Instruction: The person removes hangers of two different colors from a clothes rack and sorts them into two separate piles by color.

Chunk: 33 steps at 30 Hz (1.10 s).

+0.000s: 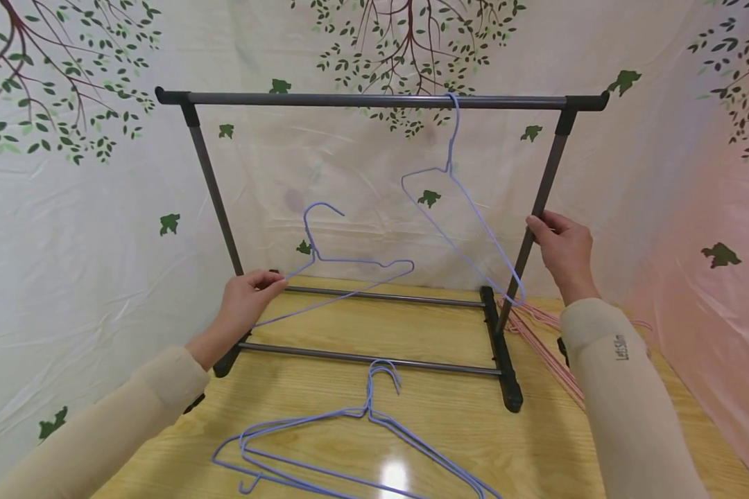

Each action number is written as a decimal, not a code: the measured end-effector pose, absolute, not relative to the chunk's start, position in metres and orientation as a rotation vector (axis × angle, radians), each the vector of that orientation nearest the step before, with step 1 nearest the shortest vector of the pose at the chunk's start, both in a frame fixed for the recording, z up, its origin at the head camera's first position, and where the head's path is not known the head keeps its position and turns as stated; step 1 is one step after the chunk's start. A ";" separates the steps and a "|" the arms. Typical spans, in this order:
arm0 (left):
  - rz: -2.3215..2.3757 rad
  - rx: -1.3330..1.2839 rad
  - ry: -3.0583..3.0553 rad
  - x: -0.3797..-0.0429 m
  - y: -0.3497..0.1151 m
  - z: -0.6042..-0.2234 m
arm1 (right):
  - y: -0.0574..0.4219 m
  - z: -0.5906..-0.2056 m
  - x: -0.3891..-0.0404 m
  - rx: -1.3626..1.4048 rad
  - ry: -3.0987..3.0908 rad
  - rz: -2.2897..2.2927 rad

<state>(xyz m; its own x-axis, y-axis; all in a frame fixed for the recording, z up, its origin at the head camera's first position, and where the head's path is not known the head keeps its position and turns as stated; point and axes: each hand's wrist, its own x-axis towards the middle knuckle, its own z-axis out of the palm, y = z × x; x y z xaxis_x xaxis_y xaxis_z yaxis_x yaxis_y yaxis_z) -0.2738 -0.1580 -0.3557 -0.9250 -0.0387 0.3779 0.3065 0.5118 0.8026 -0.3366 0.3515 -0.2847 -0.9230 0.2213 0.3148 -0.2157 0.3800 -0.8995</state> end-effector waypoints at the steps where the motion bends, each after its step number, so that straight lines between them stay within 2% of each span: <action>1: -1.384 -0.229 -2.417 -0.273 -0.158 -0.357 | 0.351 -0.285 -0.336 -0.003 -2.260 1.558; 19: -1.379 -0.337 -2.587 -0.268 -0.163 -0.379 | 0.349 -0.284 -0.335 -0.020 -2.283 1.529; 33: -1.496 -0.404 -2.646 -0.258 -0.149 -0.392 | 0.350 -0.285 -0.337 -0.042 -2.292 1.516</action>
